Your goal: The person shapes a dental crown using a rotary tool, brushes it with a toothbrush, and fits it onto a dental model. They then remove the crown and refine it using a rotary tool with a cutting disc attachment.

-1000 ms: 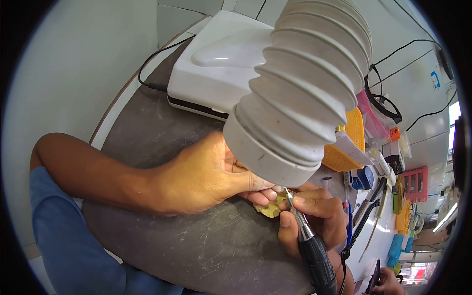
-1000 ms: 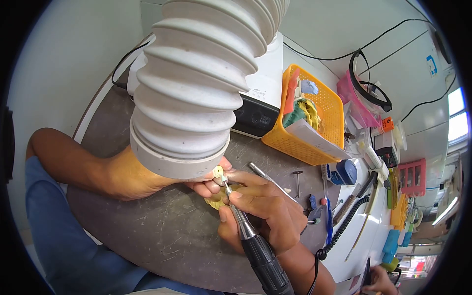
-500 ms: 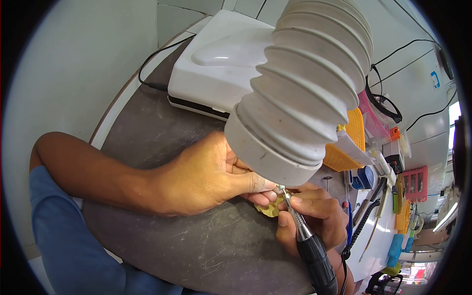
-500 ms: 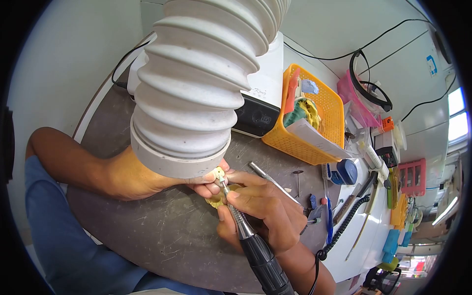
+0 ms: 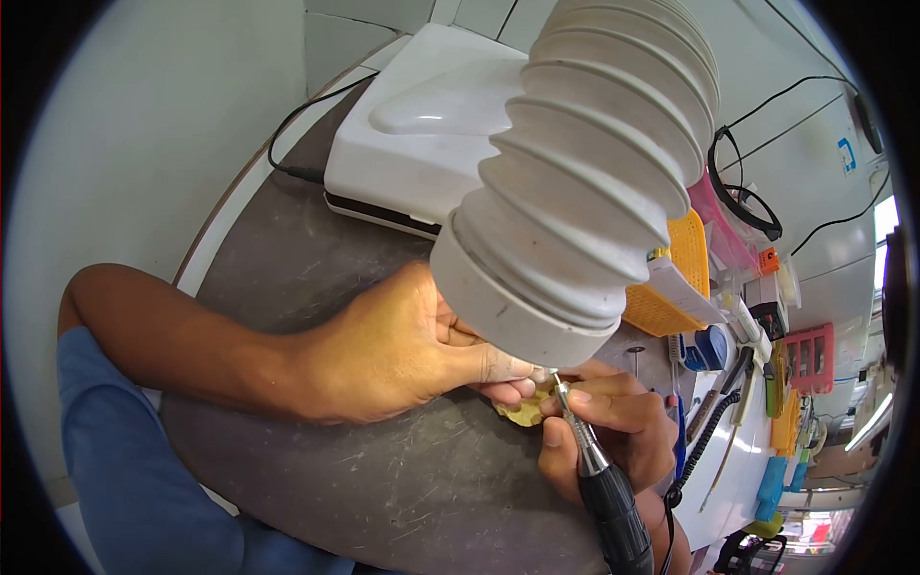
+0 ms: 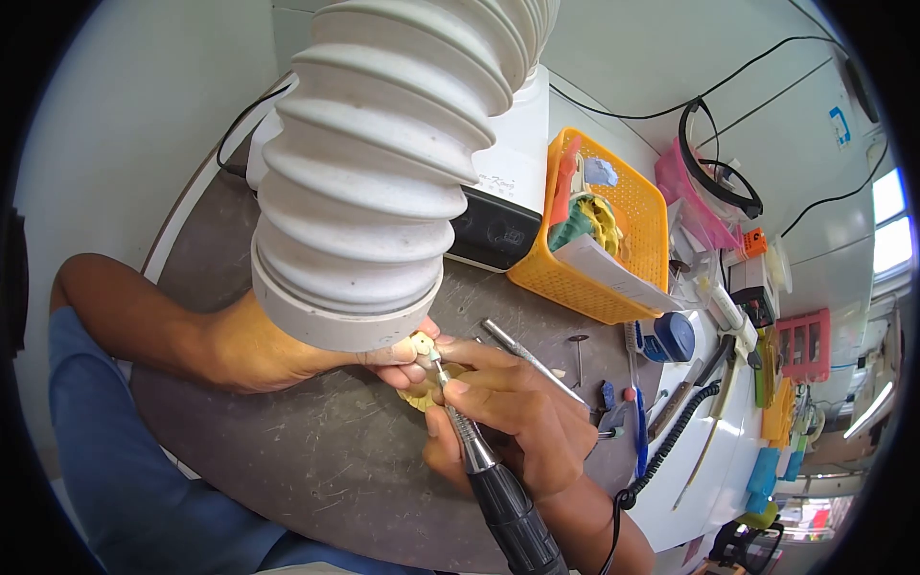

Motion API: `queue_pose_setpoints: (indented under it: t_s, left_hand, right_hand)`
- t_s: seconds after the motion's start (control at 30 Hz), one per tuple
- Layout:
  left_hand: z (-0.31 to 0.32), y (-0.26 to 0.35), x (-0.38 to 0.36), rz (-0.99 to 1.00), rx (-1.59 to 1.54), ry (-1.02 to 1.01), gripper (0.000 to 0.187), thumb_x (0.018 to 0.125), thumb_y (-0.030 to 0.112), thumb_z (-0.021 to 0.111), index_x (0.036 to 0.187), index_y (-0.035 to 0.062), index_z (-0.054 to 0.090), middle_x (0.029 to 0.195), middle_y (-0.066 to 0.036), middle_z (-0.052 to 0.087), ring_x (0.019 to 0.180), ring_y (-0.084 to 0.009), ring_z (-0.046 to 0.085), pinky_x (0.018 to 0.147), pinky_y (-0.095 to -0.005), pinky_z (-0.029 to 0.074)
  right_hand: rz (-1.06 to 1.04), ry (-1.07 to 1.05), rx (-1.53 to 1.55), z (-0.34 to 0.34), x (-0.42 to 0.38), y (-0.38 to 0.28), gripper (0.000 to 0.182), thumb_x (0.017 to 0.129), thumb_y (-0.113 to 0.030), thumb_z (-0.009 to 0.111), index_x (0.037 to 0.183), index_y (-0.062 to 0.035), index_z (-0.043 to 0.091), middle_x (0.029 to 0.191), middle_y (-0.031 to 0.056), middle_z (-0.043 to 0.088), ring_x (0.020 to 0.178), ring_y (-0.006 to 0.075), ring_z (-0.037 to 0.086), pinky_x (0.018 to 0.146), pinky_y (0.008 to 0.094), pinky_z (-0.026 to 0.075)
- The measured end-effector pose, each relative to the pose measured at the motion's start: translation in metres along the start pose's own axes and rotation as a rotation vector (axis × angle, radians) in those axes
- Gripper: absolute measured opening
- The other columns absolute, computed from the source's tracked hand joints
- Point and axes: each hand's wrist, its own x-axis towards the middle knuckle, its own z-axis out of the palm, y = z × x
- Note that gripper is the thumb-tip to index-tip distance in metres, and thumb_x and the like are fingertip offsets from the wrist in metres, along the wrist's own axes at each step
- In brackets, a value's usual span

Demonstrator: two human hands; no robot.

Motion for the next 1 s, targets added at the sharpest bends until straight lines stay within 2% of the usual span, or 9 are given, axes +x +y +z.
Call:
queue_pose_setpoints:
  t_s: [0.3,0.37,0.57,0.6,0.67,0.83,1.0]
  left_hand:
    - [0.0019,0.0033,-0.0016,0.018,-0.017,-0.001,0.025,0.089,0.002,0.062,0.111,-0.0092,0.055,0.099,-0.017,0.065,0.090,-0.0172,0.067,0.081,-0.0260,0.057]
    - [0.0015,0.0041,-0.0019,-0.008,-0.014,-0.007,0.026,0.089,0.002,0.062,0.112,-0.0092,0.055,0.100,-0.018,0.065,0.090,-0.0172,0.066,0.081,-0.0258,0.057]
    - [0.0010,0.0039,-0.0020,-0.017,0.038,-0.034,0.029,0.089,0.001,0.062,0.115,-0.0094,0.052,0.102,-0.018,0.065,0.089,-0.0169,0.066,0.081,-0.0250,0.057]
    - [0.0011,0.0042,-0.0021,-0.014,0.019,-0.032,0.029,0.089,0.001,0.062,0.114,-0.0089,0.052,0.102,-0.017,0.065,0.089,-0.0167,0.066,0.081,-0.0250,0.057]
    - [0.0010,0.0034,-0.0021,-0.013,-0.001,-0.030,0.029,0.089,0.001,0.062,0.114,-0.0085,0.052,0.101,-0.017,0.064,0.089,-0.0164,0.066,0.081,-0.0249,0.057]
    - [0.0017,0.0012,-0.0018,0.050,0.019,-0.012,0.028,0.089,0.000,0.062,0.113,-0.0063,0.050,0.101,-0.015,0.063,0.090,-0.0157,0.065,0.080,-0.0251,0.057]
    - [0.0012,0.0067,-0.0031,-0.007,0.015,-0.028,0.028,0.089,0.001,0.062,0.114,-0.0068,0.050,0.102,-0.016,0.064,0.092,-0.0167,0.065,0.081,-0.0255,0.057]
  right_hand:
    - [-0.031,0.010,-0.028,0.0033,0.0014,0.0020,0.028,0.080,-0.005,0.070,0.099,0.0001,0.050,0.078,0.0144,0.066,0.085,0.0289,0.068,0.079,0.0374,0.054]
    - [-0.079,0.075,-0.017,0.0050,0.0022,0.0051,0.031,0.067,0.001,0.077,0.092,0.0007,0.058,0.084,0.0231,0.068,0.085,0.0318,0.071,0.068,0.0324,0.058]
    - [-0.094,0.050,-0.016,0.0042,0.0038,0.0044,0.033,0.067,0.002,0.076,0.093,0.0010,0.058,0.088,0.0243,0.068,0.084,0.0322,0.071,0.068,0.0324,0.058]
    - [-0.094,0.051,-0.016,0.0037,0.0035,0.0034,0.033,0.067,0.002,0.076,0.093,0.0010,0.058,0.088,0.0243,0.068,0.084,0.0322,0.071,0.068,0.0324,0.058]
    - [-0.040,0.010,-0.020,0.0025,0.0017,0.0010,0.028,0.078,-0.004,0.071,0.099,0.0005,0.053,0.078,0.0134,0.067,0.085,0.0306,0.069,0.081,0.0387,0.053]
    - [-0.036,0.016,-0.017,0.0030,0.0012,0.0017,0.028,0.078,-0.004,0.071,0.099,0.0002,0.053,0.080,0.0136,0.067,0.084,0.0291,0.069,0.080,0.0378,0.053]
    - [-0.031,0.002,-0.027,0.0016,0.0012,0.0008,0.028,0.079,-0.004,0.071,0.099,0.0004,0.052,0.080,0.0142,0.066,0.084,0.0281,0.069,0.078,0.0371,0.054]
